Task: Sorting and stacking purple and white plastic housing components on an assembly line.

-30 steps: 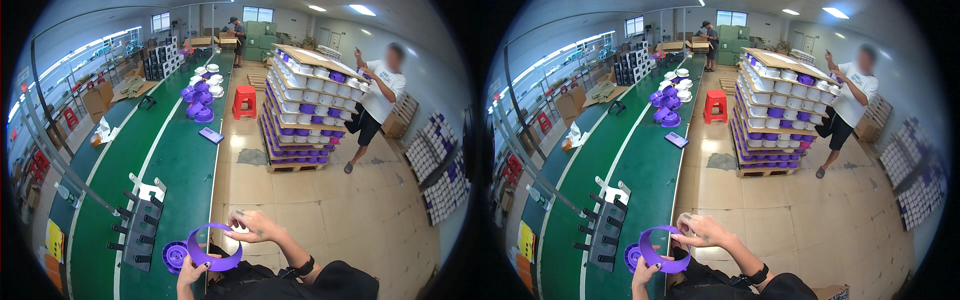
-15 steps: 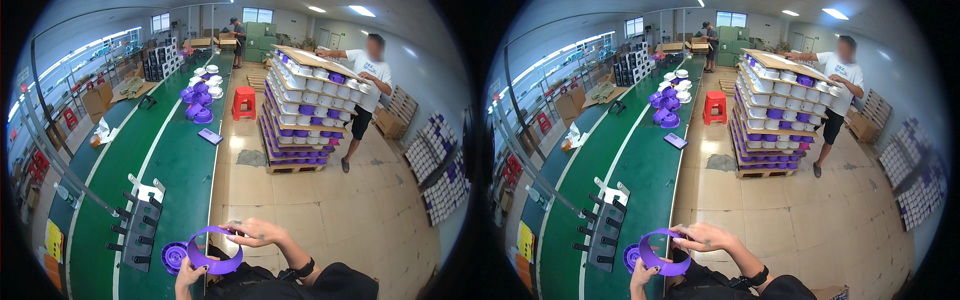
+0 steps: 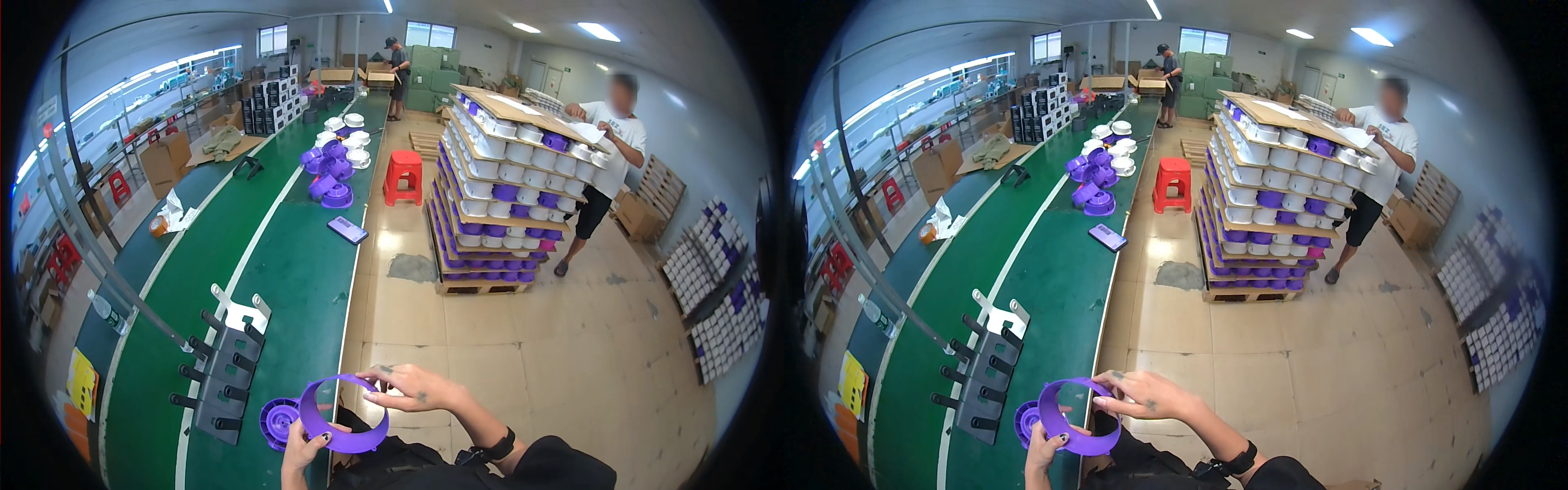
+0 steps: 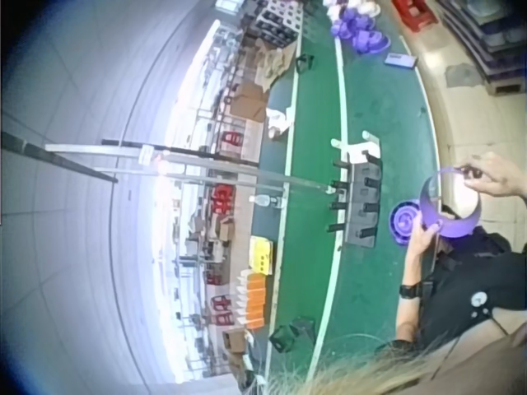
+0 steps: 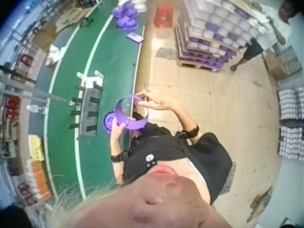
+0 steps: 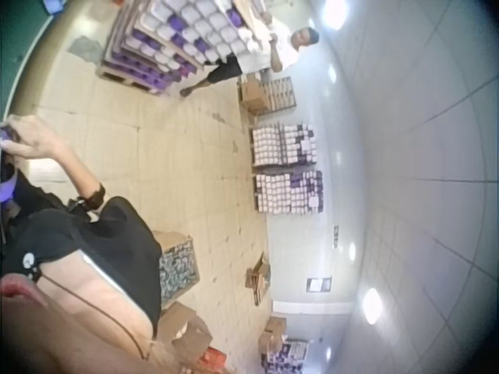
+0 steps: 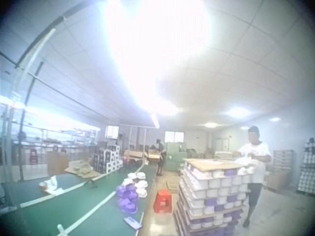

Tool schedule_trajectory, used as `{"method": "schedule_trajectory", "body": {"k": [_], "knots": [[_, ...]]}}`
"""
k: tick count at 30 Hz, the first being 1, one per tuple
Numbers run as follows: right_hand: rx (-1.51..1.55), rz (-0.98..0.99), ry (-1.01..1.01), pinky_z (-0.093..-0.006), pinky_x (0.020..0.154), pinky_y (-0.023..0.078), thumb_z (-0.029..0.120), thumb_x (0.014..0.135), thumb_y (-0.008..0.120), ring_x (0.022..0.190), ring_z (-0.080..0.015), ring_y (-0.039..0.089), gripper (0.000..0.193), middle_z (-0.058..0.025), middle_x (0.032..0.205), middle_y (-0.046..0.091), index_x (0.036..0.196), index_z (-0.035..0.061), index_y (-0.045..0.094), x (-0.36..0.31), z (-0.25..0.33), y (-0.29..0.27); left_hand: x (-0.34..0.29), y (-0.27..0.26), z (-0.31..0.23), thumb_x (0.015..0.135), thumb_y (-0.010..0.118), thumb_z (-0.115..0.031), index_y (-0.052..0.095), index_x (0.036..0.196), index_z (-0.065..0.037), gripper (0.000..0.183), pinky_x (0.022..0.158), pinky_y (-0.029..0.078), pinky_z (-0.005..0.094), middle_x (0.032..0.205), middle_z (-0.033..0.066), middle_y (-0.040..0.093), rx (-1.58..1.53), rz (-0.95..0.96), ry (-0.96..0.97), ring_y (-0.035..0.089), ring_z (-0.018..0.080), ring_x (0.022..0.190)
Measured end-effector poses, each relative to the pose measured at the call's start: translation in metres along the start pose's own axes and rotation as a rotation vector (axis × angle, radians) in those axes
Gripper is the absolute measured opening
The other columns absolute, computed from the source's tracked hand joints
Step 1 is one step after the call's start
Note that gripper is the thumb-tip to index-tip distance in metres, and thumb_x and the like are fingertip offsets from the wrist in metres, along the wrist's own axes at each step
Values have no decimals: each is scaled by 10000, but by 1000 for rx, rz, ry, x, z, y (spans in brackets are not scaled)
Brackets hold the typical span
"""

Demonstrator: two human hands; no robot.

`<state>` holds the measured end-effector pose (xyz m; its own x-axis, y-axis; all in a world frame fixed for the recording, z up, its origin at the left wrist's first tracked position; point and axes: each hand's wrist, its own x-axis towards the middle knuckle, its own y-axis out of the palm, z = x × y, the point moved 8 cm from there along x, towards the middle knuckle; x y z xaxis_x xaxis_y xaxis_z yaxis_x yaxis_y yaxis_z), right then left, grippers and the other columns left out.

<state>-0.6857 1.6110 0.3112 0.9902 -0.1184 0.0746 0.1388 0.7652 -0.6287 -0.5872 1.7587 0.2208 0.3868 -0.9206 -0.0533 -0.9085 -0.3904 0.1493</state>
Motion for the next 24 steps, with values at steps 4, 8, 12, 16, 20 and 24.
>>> {"method": "schedule_trajectory", "body": {"k": [4,8,12,16,20,24], "knots": [[-147,-46,-20,-377,696,461,429,892,409,792,-311,586,517,-179,996,574,1246,53,399,-1,5,-8,-1,1,-7,680,629,-340,423,1130,47,628,727,455,244,817,224,644,-12,-25,26,628,202,752],[-109,-148,-103,-396,677,454,422,897,396,751,-331,581,499,-181,902,594,1249,67,393,-5,8,-15,-1,5,-13,681,633,-350,430,1125,45,628,715,451,233,810,220,646,-36,-51,21,626,191,744],[-94,123,186,-393,629,446,345,902,421,661,-328,580,440,-174,686,576,1252,80,400,-6,7,-14,-1,4,-15,696,636,-371,424,1137,47,643,726,455,238,808,205,650,66,-37,3,631,189,750],[-24,86,189,-391,631,453,335,898,433,689,-323,594,434,-196,731,595,1250,82,399,-13,-1,-13,0,10,-8,726,639,-435,383,1170,44,702,768,472,291,917,219,632,64,52,-17,628,226,828],[56,-20,87,-388,641,455,317,900,437,718,-313,600,414,-199,775,600,1237,77,407,-16,-3,-13,2,15,-6,774,625,-377,363,1179,43,640,807,466,356,990,242,596,-217,39,105,600,274,910],[109,-69,117,-382,651,463,279,910,424,726,-310,600,370,-190,792,602,1203,53,423,-22,-5,-12,1,18,0,809,596,-384,340,1197,-1,603,883,398,505,944,244,587,-873,115,160,597,328,877]]}}
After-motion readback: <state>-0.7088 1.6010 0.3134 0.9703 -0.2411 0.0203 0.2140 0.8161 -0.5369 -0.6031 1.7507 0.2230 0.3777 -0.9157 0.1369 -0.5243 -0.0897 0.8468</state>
